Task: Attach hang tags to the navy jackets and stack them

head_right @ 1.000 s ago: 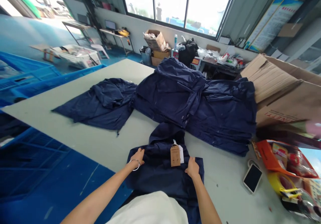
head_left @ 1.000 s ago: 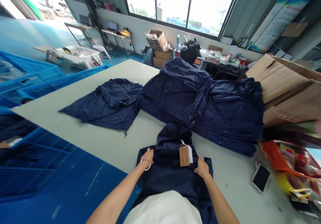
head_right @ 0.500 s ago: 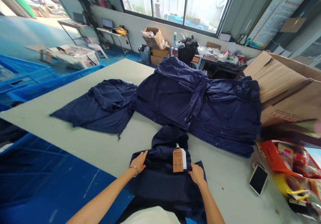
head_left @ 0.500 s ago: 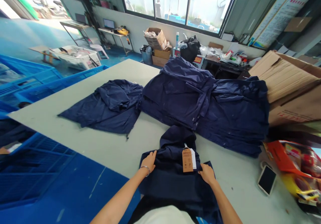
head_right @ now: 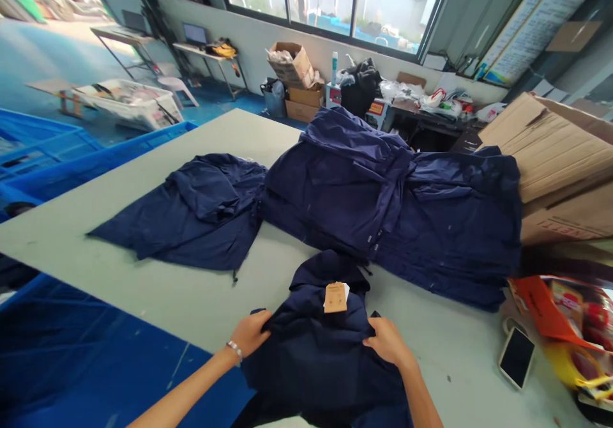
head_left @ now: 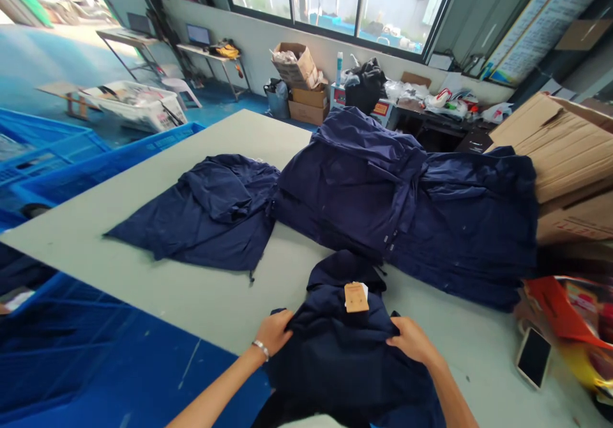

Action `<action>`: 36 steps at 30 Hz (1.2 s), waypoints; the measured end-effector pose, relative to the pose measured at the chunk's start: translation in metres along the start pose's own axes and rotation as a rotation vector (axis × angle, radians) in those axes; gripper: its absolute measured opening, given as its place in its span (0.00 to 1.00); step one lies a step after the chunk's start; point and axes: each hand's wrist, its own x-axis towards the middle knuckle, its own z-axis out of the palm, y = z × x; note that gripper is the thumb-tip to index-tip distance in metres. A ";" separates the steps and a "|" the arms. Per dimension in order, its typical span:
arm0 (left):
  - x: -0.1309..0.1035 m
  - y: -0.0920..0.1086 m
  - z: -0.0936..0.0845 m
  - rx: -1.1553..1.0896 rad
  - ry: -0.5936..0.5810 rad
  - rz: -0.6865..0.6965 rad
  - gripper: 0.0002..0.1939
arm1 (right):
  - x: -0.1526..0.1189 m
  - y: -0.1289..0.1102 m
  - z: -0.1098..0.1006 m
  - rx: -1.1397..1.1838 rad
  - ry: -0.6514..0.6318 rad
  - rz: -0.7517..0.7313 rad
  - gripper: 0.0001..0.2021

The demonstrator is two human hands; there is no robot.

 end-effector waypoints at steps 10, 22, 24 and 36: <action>0.023 -0.027 -0.158 0.001 0.544 0.262 0.06 | 0.011 -0.092 -0.071 0.148 -0.082 -0.209 0.08; 0.191 0.004 -0.413 0.260 0.883 0.461 0.07 | 0.091 -0.173 -0.255 0.114 0.380 -0.277 0.15; 0.241 0.029 -0.466 0.237 0.980 0.409 0.09 | 0.121 -0.189 -0.314 0.010 0.685 -0.232 0.15; 0.462 0.033 -0.403 0.321 0.426 0.524 0.36 | 0.344 -0.167 -0.326 -0.522 0.751 -0.029 0.26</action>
